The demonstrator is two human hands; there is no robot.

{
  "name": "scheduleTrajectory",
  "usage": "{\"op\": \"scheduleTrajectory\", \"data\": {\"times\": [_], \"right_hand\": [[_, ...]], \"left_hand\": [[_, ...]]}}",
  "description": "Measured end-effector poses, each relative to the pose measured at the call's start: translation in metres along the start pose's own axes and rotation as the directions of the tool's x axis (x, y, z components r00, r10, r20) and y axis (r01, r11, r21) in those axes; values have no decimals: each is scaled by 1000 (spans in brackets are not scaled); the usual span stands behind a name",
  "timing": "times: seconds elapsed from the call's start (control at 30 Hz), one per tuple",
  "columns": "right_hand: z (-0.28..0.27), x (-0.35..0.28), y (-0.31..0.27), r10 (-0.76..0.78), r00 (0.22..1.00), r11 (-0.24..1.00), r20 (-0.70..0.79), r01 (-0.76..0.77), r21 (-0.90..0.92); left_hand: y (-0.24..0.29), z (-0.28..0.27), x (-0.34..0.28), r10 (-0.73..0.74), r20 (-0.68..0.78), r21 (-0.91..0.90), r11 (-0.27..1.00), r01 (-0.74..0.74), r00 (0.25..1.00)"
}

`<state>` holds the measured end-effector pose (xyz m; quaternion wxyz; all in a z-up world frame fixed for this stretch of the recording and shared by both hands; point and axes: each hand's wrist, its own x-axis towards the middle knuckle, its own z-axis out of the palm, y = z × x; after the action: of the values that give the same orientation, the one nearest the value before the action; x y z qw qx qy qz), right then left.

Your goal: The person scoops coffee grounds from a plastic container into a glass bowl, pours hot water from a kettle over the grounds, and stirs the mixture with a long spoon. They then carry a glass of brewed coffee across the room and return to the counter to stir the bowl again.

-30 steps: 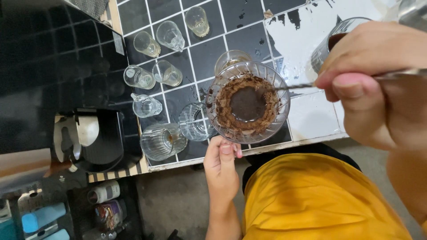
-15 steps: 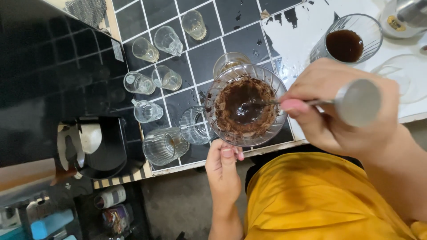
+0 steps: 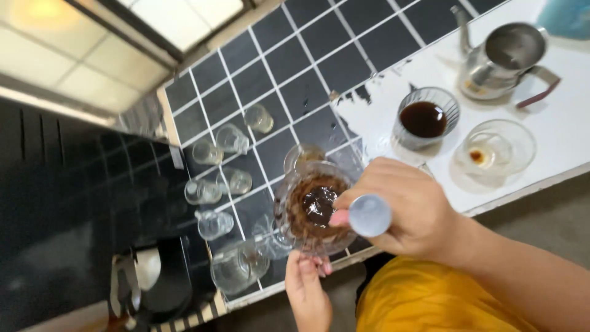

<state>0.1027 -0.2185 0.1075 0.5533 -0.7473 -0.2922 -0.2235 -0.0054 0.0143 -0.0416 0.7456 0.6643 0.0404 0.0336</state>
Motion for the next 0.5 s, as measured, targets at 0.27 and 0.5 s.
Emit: {"op": "scheduleTrajectory", "data": {"times": [0.27,0.5], "right_hand": [[-10,2,-12,-55,997,998,58,55,-8],[-16,-1,-17,-5,990,999,144,-1,39]], "left_hand": [[-30,-21,10,57,-21,-54,997,-58,998],[-26,-16,14,52,-40,-16,999,-52,998]]}}
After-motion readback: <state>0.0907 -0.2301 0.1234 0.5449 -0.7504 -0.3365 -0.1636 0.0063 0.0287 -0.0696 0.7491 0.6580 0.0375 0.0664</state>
